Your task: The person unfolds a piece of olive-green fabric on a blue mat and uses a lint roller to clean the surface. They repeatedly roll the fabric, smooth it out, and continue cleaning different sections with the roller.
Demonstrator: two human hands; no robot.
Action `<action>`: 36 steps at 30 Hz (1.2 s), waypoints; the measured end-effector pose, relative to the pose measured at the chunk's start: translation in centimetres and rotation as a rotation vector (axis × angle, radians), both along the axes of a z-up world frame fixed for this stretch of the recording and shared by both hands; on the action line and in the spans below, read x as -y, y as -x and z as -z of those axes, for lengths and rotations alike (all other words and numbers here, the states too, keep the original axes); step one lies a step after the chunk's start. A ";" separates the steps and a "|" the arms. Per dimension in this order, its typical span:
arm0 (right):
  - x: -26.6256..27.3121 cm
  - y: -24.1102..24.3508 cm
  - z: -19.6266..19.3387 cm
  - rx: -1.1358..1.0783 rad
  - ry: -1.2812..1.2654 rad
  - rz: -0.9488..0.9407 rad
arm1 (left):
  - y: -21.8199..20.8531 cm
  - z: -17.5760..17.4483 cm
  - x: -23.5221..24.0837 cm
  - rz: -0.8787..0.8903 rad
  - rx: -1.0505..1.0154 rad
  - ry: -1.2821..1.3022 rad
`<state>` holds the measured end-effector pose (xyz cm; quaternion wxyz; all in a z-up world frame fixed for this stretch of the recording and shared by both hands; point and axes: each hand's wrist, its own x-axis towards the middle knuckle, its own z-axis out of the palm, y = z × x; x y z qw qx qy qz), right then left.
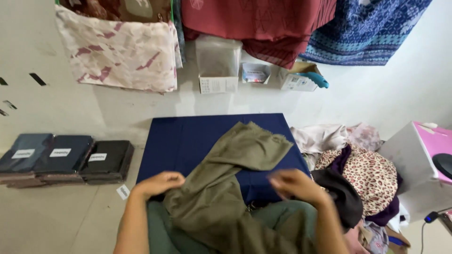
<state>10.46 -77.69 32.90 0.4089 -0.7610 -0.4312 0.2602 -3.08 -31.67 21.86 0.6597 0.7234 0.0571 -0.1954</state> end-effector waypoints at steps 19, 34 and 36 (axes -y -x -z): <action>5.4 -12.5 14.9 0.221 -0.423 0.887 | -4.2 3.8 0.5 -0.592 0.197 -0.272; -5.8 -2.6 8.9 0.574 0.302 0.392 | -16.8 5.6 4.9 -0.449 0.157 -1.092; -6.8 -2.7 10.3 0.627 0.482 0.326 | -18.7 7.0 5.3 -0.471 0.171 -1.120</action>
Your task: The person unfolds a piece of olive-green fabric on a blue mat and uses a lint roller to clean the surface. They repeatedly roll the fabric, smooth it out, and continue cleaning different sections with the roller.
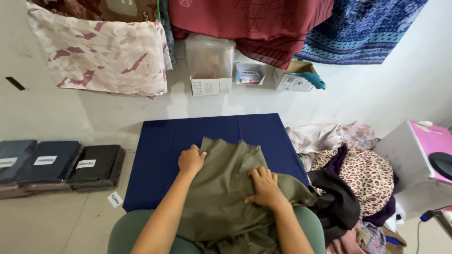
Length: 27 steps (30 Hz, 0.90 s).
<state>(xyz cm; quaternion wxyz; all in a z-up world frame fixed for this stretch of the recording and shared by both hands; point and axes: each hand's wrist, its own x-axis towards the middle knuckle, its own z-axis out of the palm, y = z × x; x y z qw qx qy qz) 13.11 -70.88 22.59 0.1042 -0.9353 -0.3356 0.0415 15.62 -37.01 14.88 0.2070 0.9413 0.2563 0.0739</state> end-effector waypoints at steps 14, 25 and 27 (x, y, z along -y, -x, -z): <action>5.4 -11.5 -3.8 0.096 -0.876 0.141 | 12.1 -14.7 -6.7 -0.172 0.861 0.459; 4.3 -23.1 6.1 -0.102 -0.636 0.574 | 7.3 4.8 -18.6 -0.465 0.396 0.144; 2.9 -21.3 4.1 -0.166 -0.664 0.599 | 7.5 4.3 -17.9 -0.492 0.394 0.132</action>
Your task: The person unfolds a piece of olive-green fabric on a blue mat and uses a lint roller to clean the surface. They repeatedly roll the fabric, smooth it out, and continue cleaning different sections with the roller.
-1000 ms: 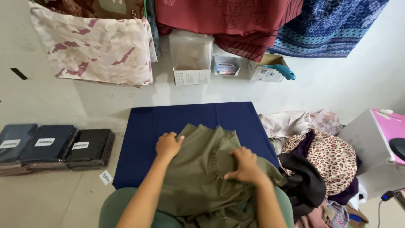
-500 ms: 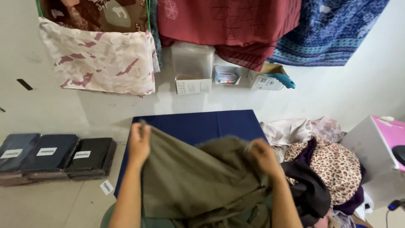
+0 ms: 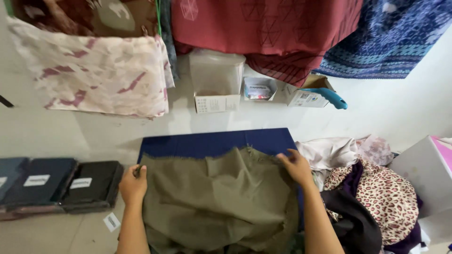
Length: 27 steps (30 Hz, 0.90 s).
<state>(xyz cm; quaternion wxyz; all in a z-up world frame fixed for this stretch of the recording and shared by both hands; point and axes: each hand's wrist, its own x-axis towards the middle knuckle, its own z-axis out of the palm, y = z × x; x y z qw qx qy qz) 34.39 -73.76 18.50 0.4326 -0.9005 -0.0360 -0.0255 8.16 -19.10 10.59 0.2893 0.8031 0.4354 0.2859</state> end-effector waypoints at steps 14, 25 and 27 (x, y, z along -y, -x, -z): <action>-5.2 -1.1 1.1 0.446 -0.106 -0.217 | 3.5 -5.5 2.3 -0.063 0.231 0.261; 1.3 5.9 -9.8 1.202 -0.217 0.278 | 2.0 -10.1 3.0 -0.082 0.900 -0.493; 1.0 2.3 -9.3 1.294 -0.183 0.310 | -0.7 -11.3 2.5 -0.089 0.934 -0.544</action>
